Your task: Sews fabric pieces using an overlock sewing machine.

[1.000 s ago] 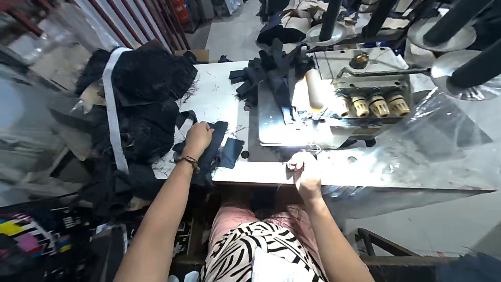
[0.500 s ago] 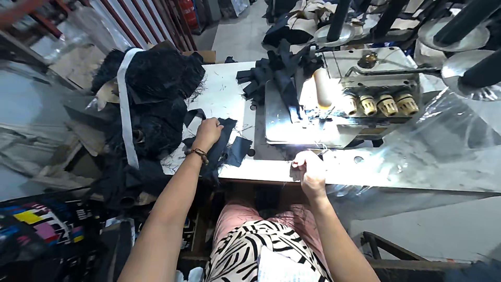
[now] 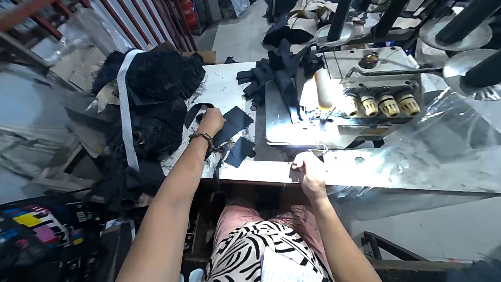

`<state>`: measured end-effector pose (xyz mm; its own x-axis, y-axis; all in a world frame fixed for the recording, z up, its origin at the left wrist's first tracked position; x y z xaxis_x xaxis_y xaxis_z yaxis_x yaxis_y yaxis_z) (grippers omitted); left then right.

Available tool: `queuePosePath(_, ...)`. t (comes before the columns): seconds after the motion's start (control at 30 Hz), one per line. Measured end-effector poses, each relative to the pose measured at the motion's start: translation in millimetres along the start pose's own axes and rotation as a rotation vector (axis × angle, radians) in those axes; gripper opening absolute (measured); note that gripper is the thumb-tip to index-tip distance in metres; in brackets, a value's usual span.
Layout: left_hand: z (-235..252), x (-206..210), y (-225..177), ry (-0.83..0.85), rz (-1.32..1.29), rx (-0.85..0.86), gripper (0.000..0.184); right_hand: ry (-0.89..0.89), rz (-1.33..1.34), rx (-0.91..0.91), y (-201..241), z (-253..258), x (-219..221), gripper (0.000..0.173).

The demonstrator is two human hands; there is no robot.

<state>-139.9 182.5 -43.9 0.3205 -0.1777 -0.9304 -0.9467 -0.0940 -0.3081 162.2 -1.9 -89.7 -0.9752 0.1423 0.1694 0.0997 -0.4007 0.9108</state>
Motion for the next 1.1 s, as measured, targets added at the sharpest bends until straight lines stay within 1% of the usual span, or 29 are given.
queuePosePath(0.07,-2.1,-0.1,-6.1,-0.020,-0.015,0.043,0.030,0.011,0.004,-0.005,0.1,0.7,0.4,0.036)
queuePosePath(0.17,-10.6,-7.7,-24.5,-0.103,-0.134,0.176,0.035,0.027,-0.026,-0.023,2.4,1.3,2.5,0.036)
queuePosePath(0.2,-14.3,-8.0,-33.3,-0.105,-0.163,0.206,0.036,0.031,-0.051,-0.027,3.1,0.8,2.9,0.035)
queuePosePath(0.27,-19.1,1.2,-47.4,-0.056,-0.161,0.230,0.037,0.038,-0.079,-0.023,3.0,-0.5,3.8,0.034)
queuePosePath(0.37,-15.2,18.8,-52.4,0.034,-0.093,0.172,0.033,0.031,-0.074,-0.025,4.0,0.1,4.6,0.034)
queuePosePath(0.43,-10.7,23.3,-50.5,0.048,-0.086,0.142,0.028,0.024,-0.077,-0.031,4.6,-0.5,2.8,0.034)
queuePosePath(0.5,-10.1,26.0,-48.1,0.066,-0.098,0.126,0.028,0.024,-0.095,-0.025,4.0,-1.6,0.9,0.032)
queuePosePath(0.7,-14.1,24.5,-44.3,0.037,-0.111,0.146,0.027,0.028,-0.125,-0.020,3.5,-1.2,3.1,0.030)
queuePosePath(0.8,-14.3,22.9,-47.6,0.042,-0.033,0.108,0.029,0.022,-0.144,-0.010,5.0,-1.4,2.8,0.030)
queuePosePath(0.93,-15.0,25.1,-52.0,0.090,0.064,0.074,0.030,0.015,-0.135,-0.001,3.4,-1.6,2.3,0.030)
queuePosePath(1.0,-15.5,25.9,-49.4,0.105,0.029,0.066,0.032,0.011,-0.126,0.002,2.8,-1.2,2.5,0.031)
queuePosePath(1.1,-19.5,24.2,-46.7,0.110,-0.032,0.106,0.032,0.016,-0.124,0.005,2.7,-1.4,3.4,0.030)
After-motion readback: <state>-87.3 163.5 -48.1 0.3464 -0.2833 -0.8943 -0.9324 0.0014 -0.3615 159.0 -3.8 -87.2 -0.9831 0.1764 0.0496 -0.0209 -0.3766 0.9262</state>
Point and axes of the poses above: each hand's wrist, its own z-axis towards the middle knuckle, its own x-axis out of the palm, y = z × x, the point moved 8 cm from there along z, towards the middle knuckle, and after that the axes turned 3 degrees about -z, right-handed, at the moved point
